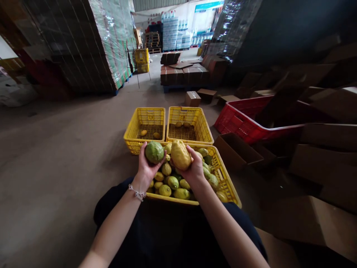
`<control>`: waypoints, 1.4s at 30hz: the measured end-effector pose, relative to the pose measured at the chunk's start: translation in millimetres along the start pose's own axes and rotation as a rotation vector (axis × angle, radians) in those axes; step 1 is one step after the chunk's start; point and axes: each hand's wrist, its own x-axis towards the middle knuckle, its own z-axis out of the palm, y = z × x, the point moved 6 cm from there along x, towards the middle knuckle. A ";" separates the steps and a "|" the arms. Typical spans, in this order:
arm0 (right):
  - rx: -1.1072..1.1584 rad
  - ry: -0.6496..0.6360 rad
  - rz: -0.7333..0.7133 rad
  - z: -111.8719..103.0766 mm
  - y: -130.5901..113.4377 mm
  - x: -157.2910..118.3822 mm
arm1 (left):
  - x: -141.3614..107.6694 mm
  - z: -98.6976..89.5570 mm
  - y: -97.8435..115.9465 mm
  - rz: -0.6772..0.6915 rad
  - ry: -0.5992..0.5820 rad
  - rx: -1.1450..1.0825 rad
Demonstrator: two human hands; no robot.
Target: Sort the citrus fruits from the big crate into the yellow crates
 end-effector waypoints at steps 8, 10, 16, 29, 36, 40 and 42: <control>-0.059 0.018 -0.025 -15.1 10.3 24.6 | 7.5 -5.5 -14.2 -0.180 0.103 -0.034; -0.087 0.071 0.007 -16.1 12.5 23.3 | 7.7 -5.3 -13.2 -0.160 0.114 0.001; -0.105 0.012 0.080 -4.8 8.7 8.3 | 2.0 -4.0 -1.2 -0.002 0.060 0.010; -0.087 0.069 0.082 -17.4 14.5 21.5 | 1.8 -6.1 -5.8 -0.083 0.062 0.079; 0.013 0.179 0.124 -17.2 8.7 9.6 | 3.8 -10.4 1.7 0.034 0.059 0.034; 0.014 0.203 0.147 -20.2 15.7 13.2 | 9.1 -17.5 -6.2 -0.082 0.120 0.038; 0.018 0.203 0.159 -21.1 18.8 16.1 | 9.8 -18.2 -7.9 -0.102 0.138 0.076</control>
